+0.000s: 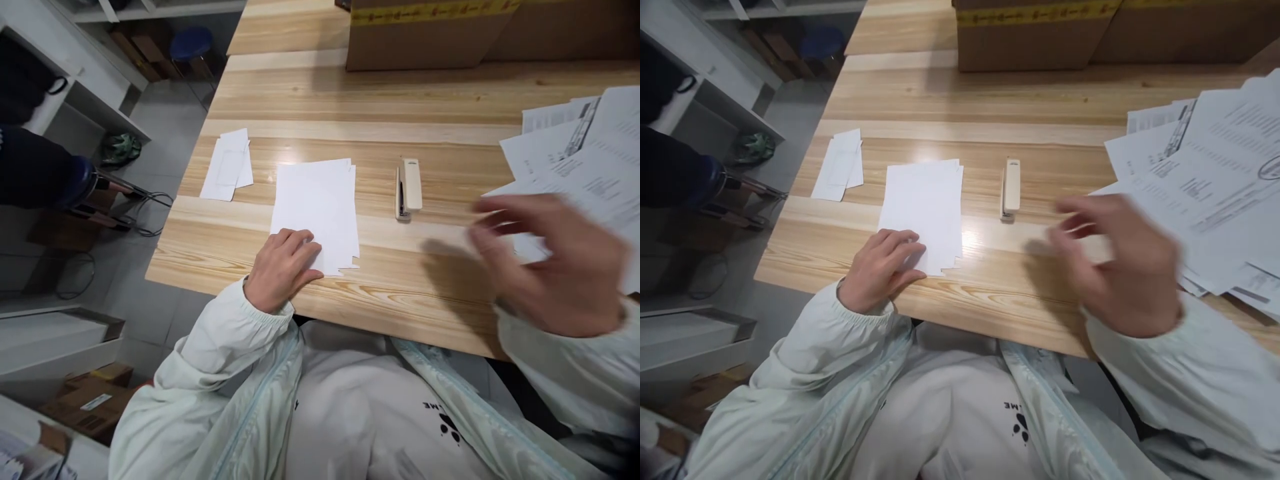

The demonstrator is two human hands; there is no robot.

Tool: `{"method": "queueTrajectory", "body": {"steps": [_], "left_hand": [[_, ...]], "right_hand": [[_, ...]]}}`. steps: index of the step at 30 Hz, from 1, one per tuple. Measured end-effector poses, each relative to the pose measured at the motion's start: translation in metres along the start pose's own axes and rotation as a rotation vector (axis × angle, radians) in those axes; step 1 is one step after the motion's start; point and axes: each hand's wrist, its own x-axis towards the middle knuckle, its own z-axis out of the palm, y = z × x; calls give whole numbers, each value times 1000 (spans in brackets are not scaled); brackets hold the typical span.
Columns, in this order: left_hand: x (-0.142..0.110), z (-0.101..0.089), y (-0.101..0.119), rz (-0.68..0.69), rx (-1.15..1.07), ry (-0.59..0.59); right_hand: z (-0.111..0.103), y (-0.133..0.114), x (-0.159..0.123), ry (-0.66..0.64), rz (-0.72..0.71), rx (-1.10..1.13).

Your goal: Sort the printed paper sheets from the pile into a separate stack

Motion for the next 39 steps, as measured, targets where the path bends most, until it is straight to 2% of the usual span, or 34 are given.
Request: {"method": "queueTrajectory", "body": {"steps": [3, 4, 8, 11, 14, 17, 19, 22, 26, 31, 34, 39], "left_hand": [[-2, -5, 2, 25, -32, -26], [-4, -7, 2, 36, -53, -36], [-11, -15, 8, 57, -162, -58], [-18, -15, 11, 13, -250, -15], [-26, -12, 6, -154, -411, 108], [-35, -11, -3, -471, -572, 354], [-41, -12, -8, -633, -761, 496], [-49, -16, -6, -786, -1110, 590], [-56, -26, 10, -953, -1482, 569], [-53, -35, 23, -1079, -1667, 534], [-44, -35, 27, -1039, -1699, 523], [-23, -23, 38, -823, -1617, 525]], "right_hand": [[31, -23, 6, -237, -354, 48], [44, -30, 7, -300, -432, 61], [91, -55, 8, -446, -681, -148], [109, -69, 6, -439, -797, -335], [115, -79, 0, -359, -857, -436], [115, -86, -6, -342, -914, -520], [114, -89, -10, -338, -957, -583], [111, -92, -11, -374, -977, -615], [102, -97, -6, -521, -887, -562], [96, -96, 0, -568, -831, -475], [97, -93, 2, -556, -812, -441], [102, -89, 8, -555, -692, -395]]}}
